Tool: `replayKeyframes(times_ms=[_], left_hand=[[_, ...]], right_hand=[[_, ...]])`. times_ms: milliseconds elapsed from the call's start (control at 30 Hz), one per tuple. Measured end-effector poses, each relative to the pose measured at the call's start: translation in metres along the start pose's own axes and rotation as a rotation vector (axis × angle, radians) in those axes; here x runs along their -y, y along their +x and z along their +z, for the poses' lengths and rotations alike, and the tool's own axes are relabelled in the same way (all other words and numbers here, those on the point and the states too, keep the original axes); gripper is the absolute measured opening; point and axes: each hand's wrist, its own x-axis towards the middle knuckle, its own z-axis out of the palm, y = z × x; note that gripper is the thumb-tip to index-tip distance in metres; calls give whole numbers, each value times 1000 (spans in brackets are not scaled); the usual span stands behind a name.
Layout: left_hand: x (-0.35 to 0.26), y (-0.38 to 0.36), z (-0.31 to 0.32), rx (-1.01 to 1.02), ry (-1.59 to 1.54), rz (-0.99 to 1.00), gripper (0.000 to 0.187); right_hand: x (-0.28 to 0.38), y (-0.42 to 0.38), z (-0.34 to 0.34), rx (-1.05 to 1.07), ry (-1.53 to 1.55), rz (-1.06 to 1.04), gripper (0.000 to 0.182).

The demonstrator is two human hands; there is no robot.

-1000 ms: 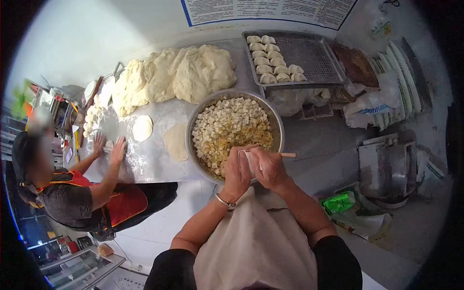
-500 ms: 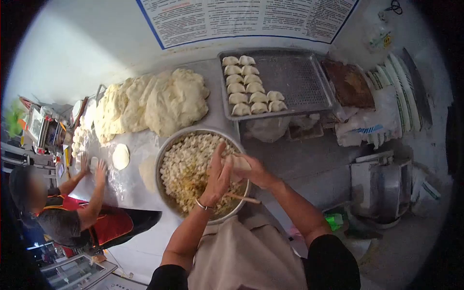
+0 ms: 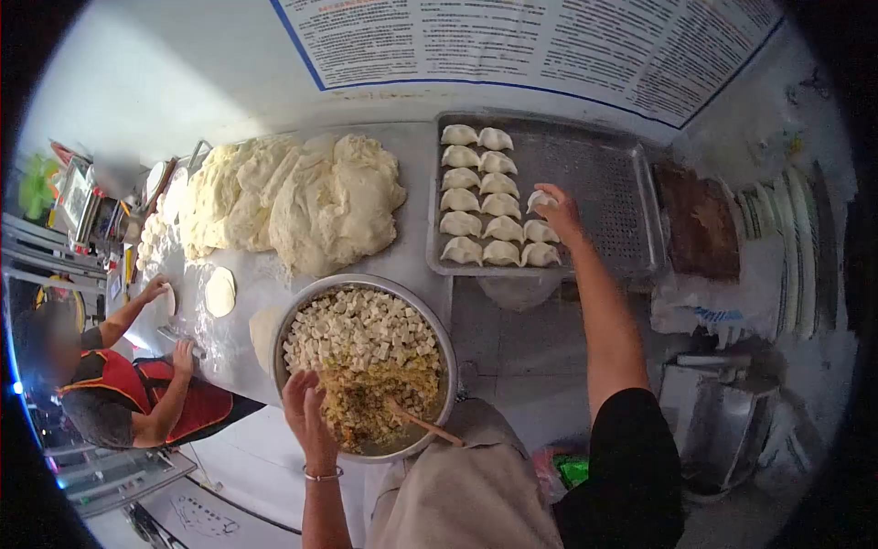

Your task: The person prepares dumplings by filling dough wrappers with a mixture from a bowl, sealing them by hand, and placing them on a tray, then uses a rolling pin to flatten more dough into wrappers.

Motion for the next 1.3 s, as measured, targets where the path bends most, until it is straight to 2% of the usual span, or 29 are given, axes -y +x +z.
replayKeyframes(times_ms=[67, 167, 267, 300, 333, 400, 467, 567, 667, 767, 833, 867, 1000, 1100, 1133, 1233, 1300], left_hand=[[11, 0, -17, -129, -61, -22, 37], [6, 0, -42, -163, 6, -36, 39], [9, 10, -62, -256, -6, -44, 46], [18, 17, -77, -279, -15, -32, 49], [25, 27, -90, -299, 1, -25, 50], [49, 59, -119, -323, 63, -25, 51], [87, 103, -150, -304, 172, -26, 49], [155, 175, -187, -219, 402, 47, 38], [202, 220, -199, -147, 653, -22, 40], [199, 225, -190, -134, 1034, 489, 39], [199, 229, -193, -102, 1056, 472, 38], [199, 229, -193, -82, 1069, 464, 38], [195, 231, -193, 50, 974, 122, 40], [198, 232, -206, 252, 984, 243, 41], [182, 226, -206, 329, 1023, 217, 38], [177, 211, -219, 369, 161, 301, 36], [150, 192, -238, 326, -221, 10, 48]], right_hand=[[-5, 9, 6, 73, -48, 58, 46], [-16, 13, 17, 128, -218, 126, 50], [-37, 24, 18, 104, -483, -7, 51], [1, 15, 12, 132, -509, 40, 52], [-8, 14, 11, 0, -540, -184, 48], [22, -10, 9, -122, -473, -386, 42], [34, -51, 19, -44, -350, -395, 39], [144, -177, 28, 399, -281, -157, 42], [173, -278, 42, 770, -224, 6, 52], [184, -355, 64, 810, -283, 146, 59], [197, -389, 79, 791, -272, 194, 57], [201, -401, 88, 737, -394, 103, 54], [196, -421, 132, 540, -801, -263, 36], [192, -424, 146, 504, -844, -346, 27], [203, -421, 141, 514, -892, -346, 26], [223, -422, 120, 482, -1010, -253, 25], [235, -423, 119, 473, -1094, -131, 24]])
